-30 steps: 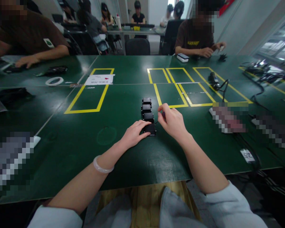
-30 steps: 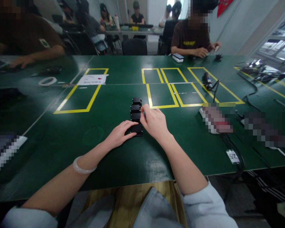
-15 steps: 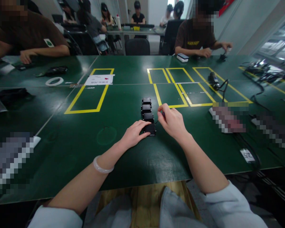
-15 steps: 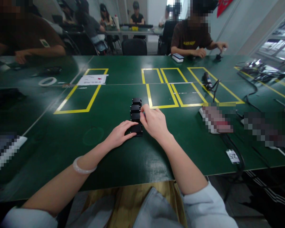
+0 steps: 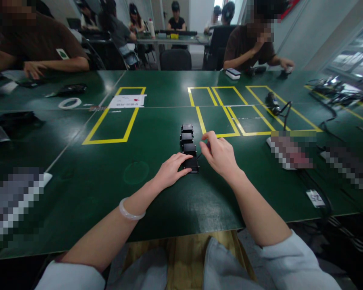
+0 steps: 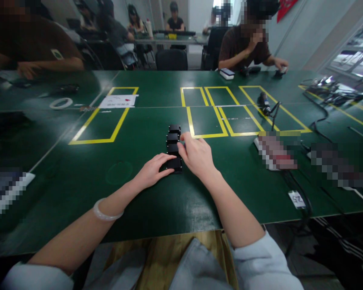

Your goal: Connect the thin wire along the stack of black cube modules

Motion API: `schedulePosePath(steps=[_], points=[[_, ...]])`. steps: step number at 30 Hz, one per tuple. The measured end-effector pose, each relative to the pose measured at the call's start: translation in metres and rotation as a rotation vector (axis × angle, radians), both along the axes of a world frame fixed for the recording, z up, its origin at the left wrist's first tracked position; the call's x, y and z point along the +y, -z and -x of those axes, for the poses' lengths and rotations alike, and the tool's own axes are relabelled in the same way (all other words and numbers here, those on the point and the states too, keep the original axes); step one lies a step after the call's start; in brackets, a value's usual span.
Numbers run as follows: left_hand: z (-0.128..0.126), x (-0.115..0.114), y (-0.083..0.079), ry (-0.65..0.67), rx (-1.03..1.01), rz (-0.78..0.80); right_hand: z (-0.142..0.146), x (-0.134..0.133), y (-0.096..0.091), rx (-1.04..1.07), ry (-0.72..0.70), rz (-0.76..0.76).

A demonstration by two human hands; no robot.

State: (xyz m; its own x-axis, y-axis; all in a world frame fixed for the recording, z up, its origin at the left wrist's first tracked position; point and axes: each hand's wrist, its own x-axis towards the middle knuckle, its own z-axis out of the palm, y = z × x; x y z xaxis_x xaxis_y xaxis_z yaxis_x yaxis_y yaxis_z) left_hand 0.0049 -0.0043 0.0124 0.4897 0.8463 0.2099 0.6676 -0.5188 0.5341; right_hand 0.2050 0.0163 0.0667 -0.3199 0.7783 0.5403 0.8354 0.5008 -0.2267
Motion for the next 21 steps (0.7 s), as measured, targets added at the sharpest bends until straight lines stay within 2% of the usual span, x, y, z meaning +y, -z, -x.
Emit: schedulePosePath(steps=[21], points=[[0.0009,0.0003,0.0005,0.005,-0.008,0.002,-0.0004,-0.0006,-0.001,-0.021,-0.023,-0.006]])
